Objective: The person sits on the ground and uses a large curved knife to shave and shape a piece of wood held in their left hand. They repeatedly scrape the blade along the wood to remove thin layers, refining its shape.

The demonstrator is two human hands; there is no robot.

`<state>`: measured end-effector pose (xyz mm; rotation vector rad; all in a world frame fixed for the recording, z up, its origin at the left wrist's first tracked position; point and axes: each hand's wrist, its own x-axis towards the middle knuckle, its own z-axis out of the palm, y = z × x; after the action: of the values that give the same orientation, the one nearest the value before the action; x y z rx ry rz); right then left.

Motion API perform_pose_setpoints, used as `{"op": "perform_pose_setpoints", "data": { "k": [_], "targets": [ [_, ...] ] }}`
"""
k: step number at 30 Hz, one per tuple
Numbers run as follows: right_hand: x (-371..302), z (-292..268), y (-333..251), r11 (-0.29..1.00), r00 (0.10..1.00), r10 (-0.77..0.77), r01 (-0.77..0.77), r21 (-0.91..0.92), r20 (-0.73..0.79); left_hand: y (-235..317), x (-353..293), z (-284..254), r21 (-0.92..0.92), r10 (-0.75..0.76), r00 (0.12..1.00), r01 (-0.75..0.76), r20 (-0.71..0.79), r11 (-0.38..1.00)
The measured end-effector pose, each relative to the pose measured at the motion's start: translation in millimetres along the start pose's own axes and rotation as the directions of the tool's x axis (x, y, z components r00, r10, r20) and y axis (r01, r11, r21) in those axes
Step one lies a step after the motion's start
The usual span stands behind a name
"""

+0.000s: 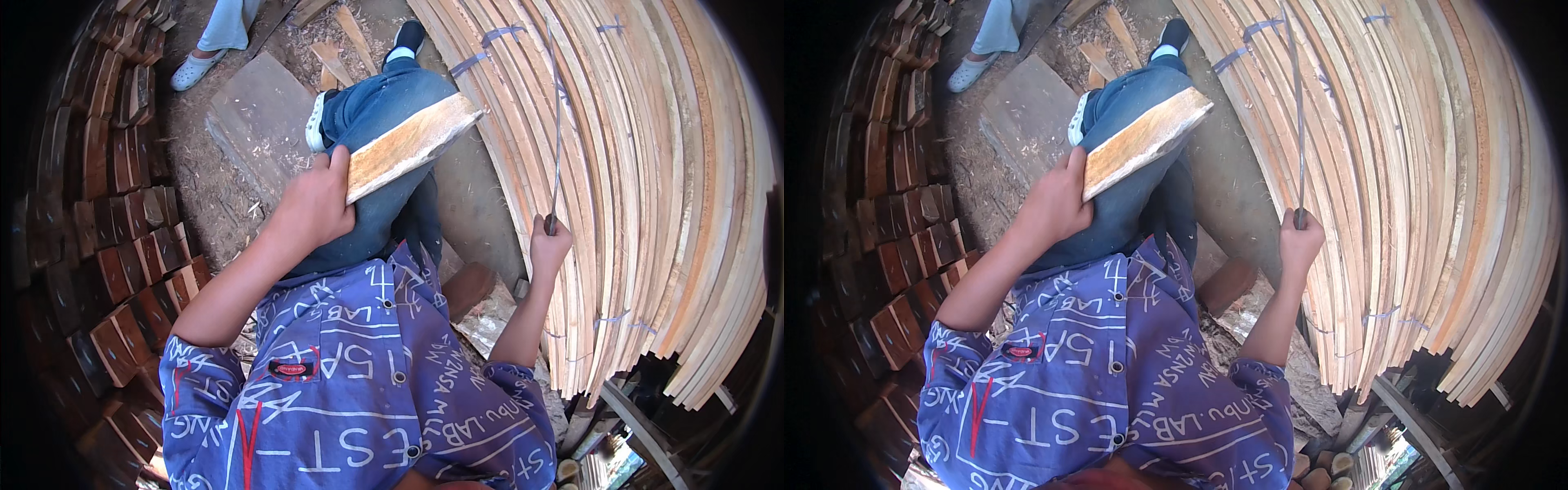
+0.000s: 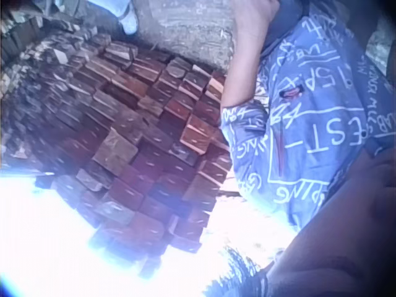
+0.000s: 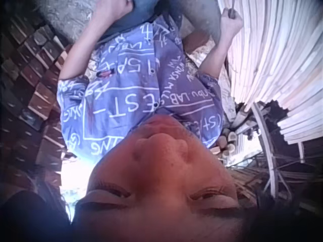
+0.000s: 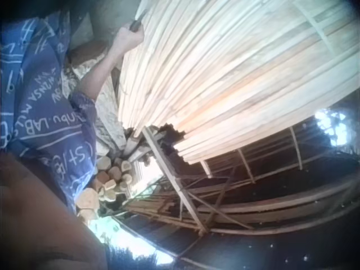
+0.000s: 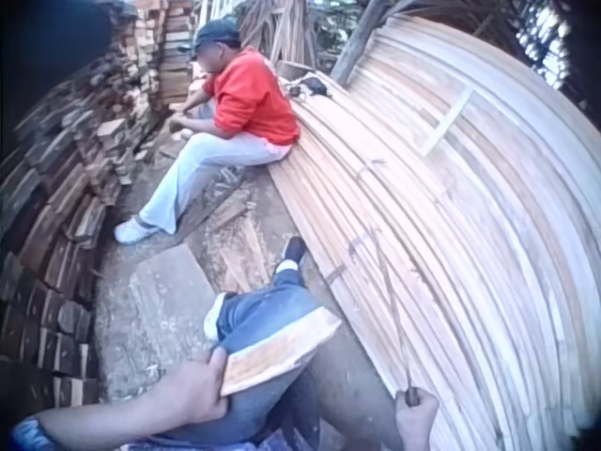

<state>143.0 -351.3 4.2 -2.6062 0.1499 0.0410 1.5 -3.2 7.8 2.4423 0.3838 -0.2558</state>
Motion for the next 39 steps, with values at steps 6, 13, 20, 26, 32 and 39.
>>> {"op": "perform_pose_setpoints", "data": {
  "k": [6, 13, 20, 26, 32, 39],
  "targets": [
    [-34, 38, -96, 0.914, 0.924, -0.357, 0.375, -0.154, 0.135, -1, 3, 0, 0.042, 0.075, 0.997, -0.074, -0.022, 0.996],
    [-4, 50, -115, 0.735, 0.780, -0.588, 0.626, -0.261, 0.214, -5, -4, -3, 0.033, 0.009, 0.999, -0.007, -0.048, 0.999],
    [3, 27, -91, 0.755, 0.864, -0.452, 0.504, -0.420, 0.223, 7, -3, -2, 0.124, -0.002, 0.999, 0.008, -0.050, 0.992],
    [37, -17, -40, 0.865, 0.985, -0.169, 0.137, -0.483, -0.021, 0, -2, -7, 0.097, -0.038, 0.999, 0.039, -0.012, 0.995],
    [33, -27, -19, 0.941, 0.999, 0.021, -0.029, -0.338, -0.027, 1, 3, -12, 0.095, -0.047, 0.999, 0.045, 0.018, 0.994],
    [-3, 27, -114, 0.833, 0.894, -0.373, 0.440, -0.335, 0.247, 9, 7, -8, 0.151, -0.052, 0.997, 0.043, 0.057, 0.988]
  ]
}}
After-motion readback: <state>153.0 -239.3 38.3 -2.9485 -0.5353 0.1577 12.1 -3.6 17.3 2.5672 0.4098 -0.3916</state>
